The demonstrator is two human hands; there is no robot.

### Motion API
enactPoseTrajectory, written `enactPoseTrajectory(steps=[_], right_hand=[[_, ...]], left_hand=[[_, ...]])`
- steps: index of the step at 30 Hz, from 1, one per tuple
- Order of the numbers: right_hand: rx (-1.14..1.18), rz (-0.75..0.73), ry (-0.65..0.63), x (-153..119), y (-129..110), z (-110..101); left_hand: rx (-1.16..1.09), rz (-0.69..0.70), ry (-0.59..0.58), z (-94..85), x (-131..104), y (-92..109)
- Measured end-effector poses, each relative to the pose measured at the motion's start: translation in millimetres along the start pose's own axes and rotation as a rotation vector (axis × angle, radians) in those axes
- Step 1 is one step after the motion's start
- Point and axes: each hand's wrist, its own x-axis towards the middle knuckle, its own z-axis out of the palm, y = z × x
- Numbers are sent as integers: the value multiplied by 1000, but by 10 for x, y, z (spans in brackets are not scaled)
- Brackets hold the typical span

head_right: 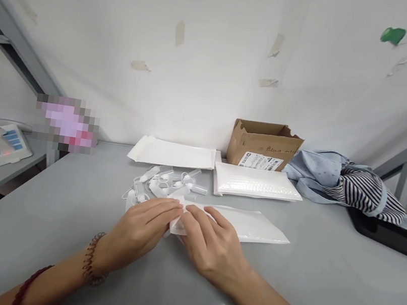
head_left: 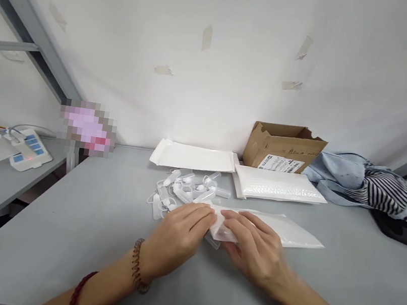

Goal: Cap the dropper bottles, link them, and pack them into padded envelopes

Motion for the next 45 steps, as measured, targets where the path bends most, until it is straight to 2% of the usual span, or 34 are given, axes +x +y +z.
enactPoseTrajectory(steps=[3,7,12,18,23,25,27,28,31,33,36,39,42,45], right_hand=[[15,-29,22,40,-41,-52],[87,-70,65,62,-73,-110],[83,-118,81,83,-85,-228],[59,-116,49,102,-70,-327],[-72,-26,124,81,157,-242],[-120,31,165,81,324,-226],[-207,73,215,74,518,-234],[-251,100,227,64,619,-244],[-409,227,233,-6,905,-265],[-503,326,162,-80,1051,-250],[-555,459,-66,-196,1169,-174],[-556,566,-303,-278,1180,-73],[-511,647,-467,-310,1152,-2],[-465,712,-549,-309,1141,32]], left_hand=[[57,76,61,6,-3,10],[79,106,39,17,-6,-5],[20,86,-50,25,-13,-13],[-137,-17,-84,30,-30,61],[-403,-233,-163,76,108,74],[-561,-438,-219,114,221,50],[-748,-720,-288,168,368,-1],[-799,-787,-308,203,451,-36],[-894,-874,-367,351,716,-163],[-947,-941,-419,487,876,-248],[-983,-1046,-523,714,1042,-350],[-988,-1122,-610,898,1122,-416],[-952,-1164,-653,986,1154,-443],[-883,-1165,-677,989,1166,-429]])
